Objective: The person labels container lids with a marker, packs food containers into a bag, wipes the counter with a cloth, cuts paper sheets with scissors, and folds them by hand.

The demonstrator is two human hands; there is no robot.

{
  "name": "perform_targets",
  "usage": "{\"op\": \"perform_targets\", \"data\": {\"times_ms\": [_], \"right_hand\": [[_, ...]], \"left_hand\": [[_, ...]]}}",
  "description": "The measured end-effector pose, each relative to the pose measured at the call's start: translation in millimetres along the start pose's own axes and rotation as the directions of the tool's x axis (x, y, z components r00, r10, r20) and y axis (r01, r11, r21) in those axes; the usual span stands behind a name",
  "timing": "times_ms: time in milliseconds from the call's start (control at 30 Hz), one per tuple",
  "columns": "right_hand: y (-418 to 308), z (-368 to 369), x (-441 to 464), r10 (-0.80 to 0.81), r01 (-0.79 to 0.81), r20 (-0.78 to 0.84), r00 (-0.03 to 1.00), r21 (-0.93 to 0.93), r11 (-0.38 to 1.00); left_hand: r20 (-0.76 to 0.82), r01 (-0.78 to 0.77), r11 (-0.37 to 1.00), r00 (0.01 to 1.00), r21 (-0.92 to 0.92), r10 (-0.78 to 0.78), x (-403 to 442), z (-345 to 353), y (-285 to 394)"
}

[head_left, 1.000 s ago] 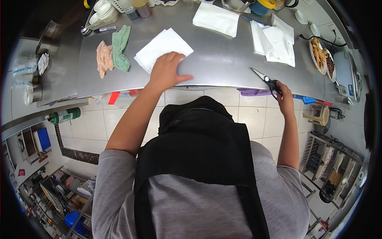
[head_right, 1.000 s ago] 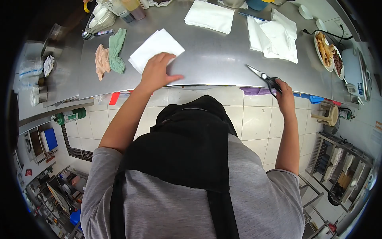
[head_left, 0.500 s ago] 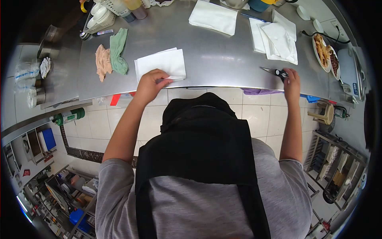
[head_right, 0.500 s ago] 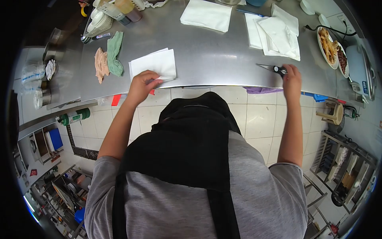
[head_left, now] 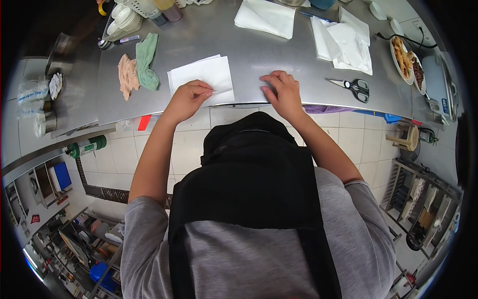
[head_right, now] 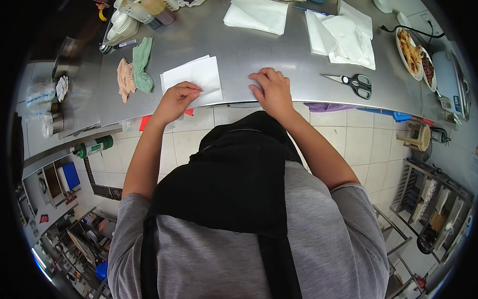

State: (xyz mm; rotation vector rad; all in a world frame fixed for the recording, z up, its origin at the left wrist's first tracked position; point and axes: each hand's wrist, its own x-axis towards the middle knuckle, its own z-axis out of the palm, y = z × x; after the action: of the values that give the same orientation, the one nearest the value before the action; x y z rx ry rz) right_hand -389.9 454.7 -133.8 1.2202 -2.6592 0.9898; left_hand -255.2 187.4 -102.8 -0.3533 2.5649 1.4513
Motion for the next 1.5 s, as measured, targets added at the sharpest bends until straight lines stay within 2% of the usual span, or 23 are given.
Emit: {"op": "perform_targets", "data": {"times_ms": [133, 167, 300, 433, 567, 667, 767, 800, 833, 900, 967, 1000, 1033, 1067, 1133, 1167, 1200, 1267, 1300, 1333, 1400, 1433, 1500], "right_hand": [[-21, 8, 7, 0.005, -0.021, 0.138, 0.990, 0.112, 0.993], [-25, 10, 10, 0.050, -0.079, 0.196, 0.979, 0.143, 0.987], [-34, 13, 13, 0.025, -0.051, 0.241, 0.970, 0.099, 0.994], [-25, 15, 11, -0.007, -0.015, 0.209, 0.978, 0.103, 0.995], [-19, 16, 7, -0.066, 0.050, 0.182, 0.981, 0.089, 0.995], [-19, 17, 7, -0.075, 0.060, 0.156, 0.985, 0.097, 0.993], [-26, 14, 10, 0.003, -0.023, 0.180, 0.984, 0.107, 0.994], [-32, 16, 14, 0.002, -0.021, 0.177, 0.984, 0.105, 0.994], [-40, 18, 19, -0.012, 0.003, 0.103, 0.995, 0.089, 0.996], [-58, 22, 33, -0.025, 0.023, 0.027, 0.999, 0.067, 0.997], [-72, 21, 52, -0.255, 0.257, -0.043, 0.966, 0.061, 0.965], [-75, 18, 57, -0.255, 0.258, -0.047, 0.966, 0.059, 0.964], [-77, 16, 62, -0.344, 0.344, 0.005, 0.939, 0.039, 0.938], [-80, 12, 68, -0.428, 0.428, 0.058, 0.902, 0.022, 0.904], [-81, -7, 65, -0.437, 0.434, 0.113, 0.892, 0.052, 0.899], [-80, -17, 60, -0.446, 0.438, 0.176, 0.877, 0.084, 0.895], [-79, -23, 54, -0.451, 0.444, 0.176, 0.875, 0.082, 0.892], [-76, -29, 38, -0.423, 0.402, 0.189, 0.886, 0.140, 0.905], [-73, -27, 32, -0.388, 0.360, 0.165, 0.907, 0.176, 0.916], [-68, -23, 28, -0.389, 0.361, 0.168, 0.906, 0.176, 0.916], [-61, -14, 22, -0.287, 0.265, 0.143, 0.947, 0.154, 0.952], [-60, -13, 22, -0.290, 0.267, 0.143, 0.946, 0.156, 0.951], [-59, -11, 21, -0.281, 0.250, 0.182, 0.942, 0.176, 0.952]], "left_hand": [[-0.014, -0.080, 0.996, 0.997, 0.039, 0.081, -1, 0, -1], [-0.018, -0.080, 0.996, 0.997, 0.038, 0.081, -1, 0, -1], [-0.018, -0.095, 0.994, 0.995, 0.063, 0.096, -4, 3, -1], [-0.028, -0.190, 0.966, 0.980, 0.177, 0.198, -13, 2, 12], [-0.013, -0.160, 0.976, 0.986, 0.146, 0.164, -11, 0, 5], [-0.014, -0.261, 0.953, 0.964, 0.154, 0.266, -7, -2, -7], [-0.012, -0.244, 0.967, 0.969, 0.072, 0.245, -4, -1, -14], [-0.048, -0.198, 0.980, 0.979, -0.018, 0.197, -4, 0, -16], [-0.079, -0.154, 0.982, 0.986, -0.110, 0.146, -3, 1, -17], [-0.108, -0.195, 0.975, 0.977, -0.107, 0.183, -6, -2, -5], [-0.137, -0.234, 0.967, 0.966, -0.101, 0.219, -10, -6, 6], [-0.172, -0.315, 0.949, 0.935, -0.006, 0.309, -11, -9, 10], [-0.199, -0.389, 0.916, 0.895, 0.092, 0.400, -13, -12, 15], [-0.199, -0.393, 0.914, 0.892, 0.099, 0.405, -17, -13, 21], [-0.271, -0.282, 0.866, 0.870, 0.414, 0.412, -28, -13, 34], [-0.245, -0.216, 0.874, 0.906, 0.435, 0.345, -31, -12, 28], [-0.251, -0.215, 0.874, 0.904, 0.435, 0.347, -34, -10, 23], [-0.434, -0.150, 0.881, 0.826, 0.449, 0.361, -38, -4, 13], [-0.491, -0.177, 0.878, 0.772, 0.445, 0.404, -37, -1, 5], [-0.493, -0.176, 0.879, 0.772, 0.442, 0.402, -37, 3, 6], [-0.604, -0.100, 0.995, 0.794, -0.010, 0.074, -38, 13, 10], [-0.606, -0.099, 0.995, 0.792, -0.009, 0.073, -36, 15, 6], [-0.475, -0.084, 0.964, 0.878, -0.253, -0.049, -31, 20, -5]]}}
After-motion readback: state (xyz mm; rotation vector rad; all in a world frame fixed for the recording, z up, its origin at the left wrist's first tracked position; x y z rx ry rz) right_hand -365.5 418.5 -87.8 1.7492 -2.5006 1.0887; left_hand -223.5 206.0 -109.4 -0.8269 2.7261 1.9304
